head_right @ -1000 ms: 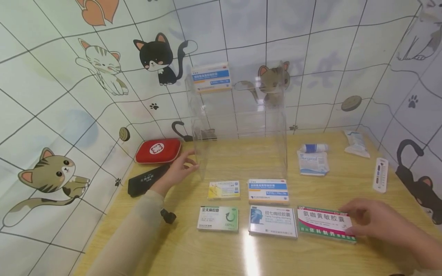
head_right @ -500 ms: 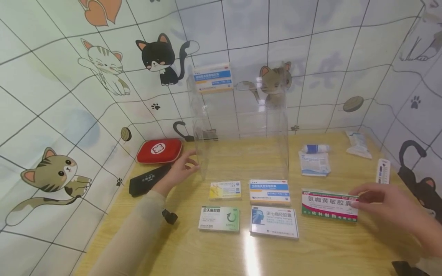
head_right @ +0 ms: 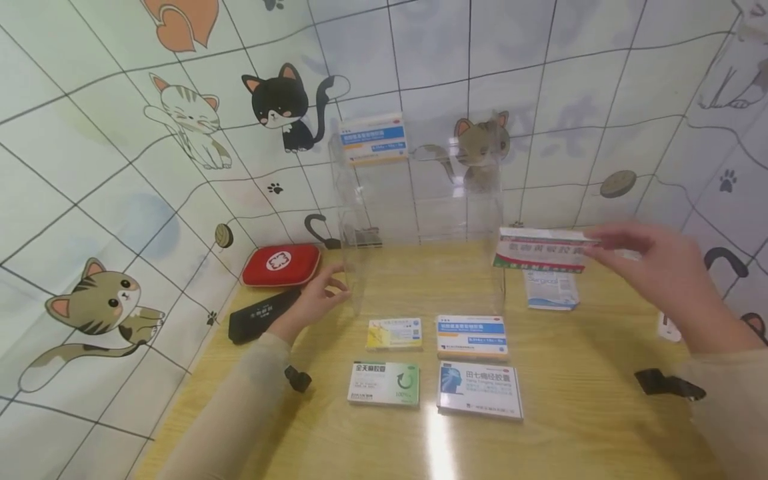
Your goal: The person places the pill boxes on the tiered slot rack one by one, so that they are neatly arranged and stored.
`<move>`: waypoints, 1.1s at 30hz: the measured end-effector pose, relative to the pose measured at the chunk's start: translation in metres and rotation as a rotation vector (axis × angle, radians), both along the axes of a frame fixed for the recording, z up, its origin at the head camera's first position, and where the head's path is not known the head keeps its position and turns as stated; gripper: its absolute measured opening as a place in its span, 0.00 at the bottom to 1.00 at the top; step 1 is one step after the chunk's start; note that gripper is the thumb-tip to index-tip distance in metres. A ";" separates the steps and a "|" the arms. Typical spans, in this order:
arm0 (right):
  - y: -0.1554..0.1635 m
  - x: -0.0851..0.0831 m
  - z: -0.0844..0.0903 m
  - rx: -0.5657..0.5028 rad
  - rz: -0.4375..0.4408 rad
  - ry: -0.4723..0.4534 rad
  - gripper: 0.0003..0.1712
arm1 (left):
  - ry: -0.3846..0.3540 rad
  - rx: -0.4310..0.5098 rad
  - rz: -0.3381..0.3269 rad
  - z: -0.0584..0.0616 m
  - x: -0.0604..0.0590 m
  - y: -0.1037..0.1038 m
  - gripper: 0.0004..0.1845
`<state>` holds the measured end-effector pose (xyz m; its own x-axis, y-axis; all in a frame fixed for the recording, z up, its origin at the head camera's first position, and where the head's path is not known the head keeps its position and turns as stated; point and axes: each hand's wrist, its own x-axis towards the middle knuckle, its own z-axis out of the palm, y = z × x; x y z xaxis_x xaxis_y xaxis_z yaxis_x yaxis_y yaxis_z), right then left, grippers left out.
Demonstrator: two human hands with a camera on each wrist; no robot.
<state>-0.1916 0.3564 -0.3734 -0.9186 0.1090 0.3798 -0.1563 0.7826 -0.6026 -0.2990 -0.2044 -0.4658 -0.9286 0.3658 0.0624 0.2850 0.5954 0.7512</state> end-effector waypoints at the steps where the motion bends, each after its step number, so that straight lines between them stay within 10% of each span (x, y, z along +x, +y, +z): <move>1: -0.006 -0.006 0.008 -0.001 -0.004 0.020 0.22 | 0.004 0.001 -0.001 0.000 0.000 0.000 0.34; 18: -0.090 -0.097 0.125 -0.204 0.032 0.336 0.18 | 0.029 0.010 -0.031 -0.003 0.000 -0.001 0.33; 25: -0.112 -0.131 0.148 -0.253 0.014 0.431 0.15 | 0.033 0.030 -0.037 -0.006 0.000 -0.001 0.33; 33: -0.115 -0.172 0.147 -0.274 0.030 0.323 0.15 | 0.033 0.041 -0.026 -0.005 0.002 -0.001 0.34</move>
